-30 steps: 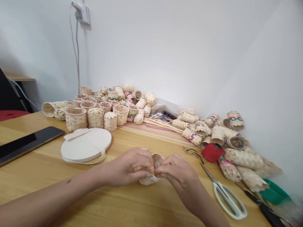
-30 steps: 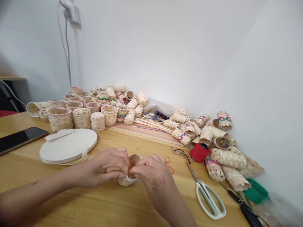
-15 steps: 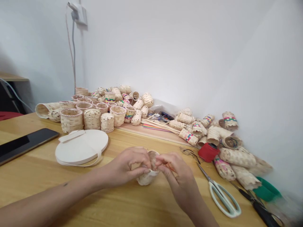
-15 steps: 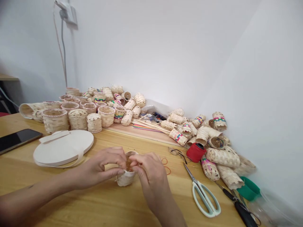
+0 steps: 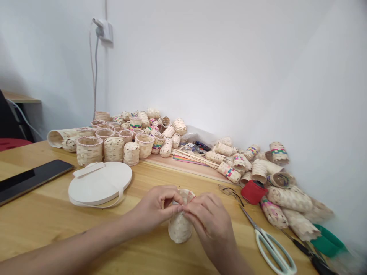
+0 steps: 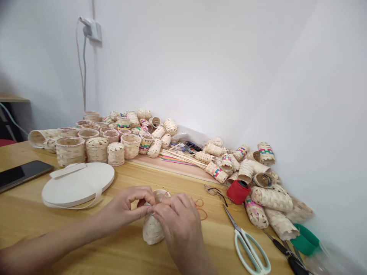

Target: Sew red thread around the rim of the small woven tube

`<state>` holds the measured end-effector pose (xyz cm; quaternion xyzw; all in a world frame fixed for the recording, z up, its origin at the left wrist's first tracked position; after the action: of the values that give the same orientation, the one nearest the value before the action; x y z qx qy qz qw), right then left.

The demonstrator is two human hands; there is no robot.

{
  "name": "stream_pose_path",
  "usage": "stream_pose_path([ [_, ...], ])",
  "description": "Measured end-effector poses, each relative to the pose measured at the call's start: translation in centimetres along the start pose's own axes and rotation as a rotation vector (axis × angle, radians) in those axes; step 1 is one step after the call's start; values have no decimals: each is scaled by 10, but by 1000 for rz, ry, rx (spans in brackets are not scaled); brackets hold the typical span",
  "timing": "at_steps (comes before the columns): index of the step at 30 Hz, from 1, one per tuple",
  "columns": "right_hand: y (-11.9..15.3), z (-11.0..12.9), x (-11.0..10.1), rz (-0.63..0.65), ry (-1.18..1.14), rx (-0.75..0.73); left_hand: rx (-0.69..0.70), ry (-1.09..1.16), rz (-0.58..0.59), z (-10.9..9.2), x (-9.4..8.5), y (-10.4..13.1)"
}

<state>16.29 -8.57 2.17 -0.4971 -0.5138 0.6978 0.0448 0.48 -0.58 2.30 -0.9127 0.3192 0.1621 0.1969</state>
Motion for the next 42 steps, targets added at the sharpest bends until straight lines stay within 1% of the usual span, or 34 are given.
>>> stream_pose_path([
  [4, -2, 4, -3, -16, 96, 40, 8, -12, -20, -4, 7, 3],
  [6, -4, 11, -2, -35, -12, 43, 32, -32, -56, -6, 8, 3],
  [7, -5, 16, 1, -42, -107, 31, 45, -48, -90, -5, 7, 3],
  [9, -4, 24, 9, -30, -296, -1, 52, -103, -210, -1, 0, -1],
  [10, -3, 26, 12, 14, -396, 19, 41, -140, -287, 3, -6, -3],
  [11, 0, 24, 14, 73, -489, 79, 24, -180, -370, 9, -12, -6],
  [12, 5, 17, 14, 118, -561, 183, 6, -221, -443, 15, -19, -9],
  [13, 10, 6, 11, 151, -617, 331, -7, -253, -509, 21, -26, -13],
  [14, 16, -10, 4, 128, -606, 513, -8, -273, -560, 28, -32, -15],
  [15, 24, -30, -8, -5, -445, 690, -10, -288, -583, 33, -37, -18],
  [16, 31, -50, -23, -160, -172, 871, -10, -295, -598, 37, -40, -20],
  [17, 39, -69, -39, -307, 151, 1050, -9, -298, -598, 40, -42, -21],
  [18, 44, -85, -53, -375, 286, 1124, -10, -298, -594, 41, -41, -21],
  [19, 49, -96, -64, -426, 375, 1178, -10, -295, -583, 41, -39, -20],
  [20, 51, -102, -71, -462, 450, 1222, -5, -294, -563, 40, -37, -19],
  [21, 50, -103, -74, -473, 462, 1225, 6, -295, -538, 37, -33, -17],
  [22, 48, -98, -70, -468, 439, 1201, 26, -298, -514, 34, -29, -15],
  [23, 43, -89, -62, -442, 385, 1153, 55, -302, -492, 31, -25, -12],
  [24, 37, -77, -50, -399, 272, 1053, 87, -307, -470, 27, -22, -10],
  [26, 24, -51, -20, -235, 6, 843, 148, -316, -438, 21, -15, -6],
  [27, 19, -39, -5, -155, -79, 759, 172, -321, -421, 19, -12, -4],
  [29, 13, -22, 16, -32, -157, 649, 206, -329, -390, 15, -8, -1],
  [30, 12, -18, 22, 10, -162, 606, 216, -331, -380, 14, -6, 0],
  [32, 12, -14, 26, 51, -143, 535, 228, -327, -367, 13, -2, 1],
  [35, 12, -14, 25, 54, -118, 485, 234, -327, -358, 12, 1, 2],
  [39, 10, -14, 24, 69, -155, 492, 252, -328, -340, 12, 3, 3],
  [42, 10, -15, 20, 44, -202, 554, 222, -358, -350, 14, 0, 1],
])
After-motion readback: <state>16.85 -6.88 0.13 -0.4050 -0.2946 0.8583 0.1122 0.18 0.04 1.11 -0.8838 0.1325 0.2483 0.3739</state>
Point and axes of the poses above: each hand's wrist, its own y-axis away from the middle knuckle, its own x-axis out of the palm, z = x × y, the point moved 1 cm from there along -y, towards the middle knuckle, and after that the axes turned 10 degrees about -x, right-handed, at the moved point
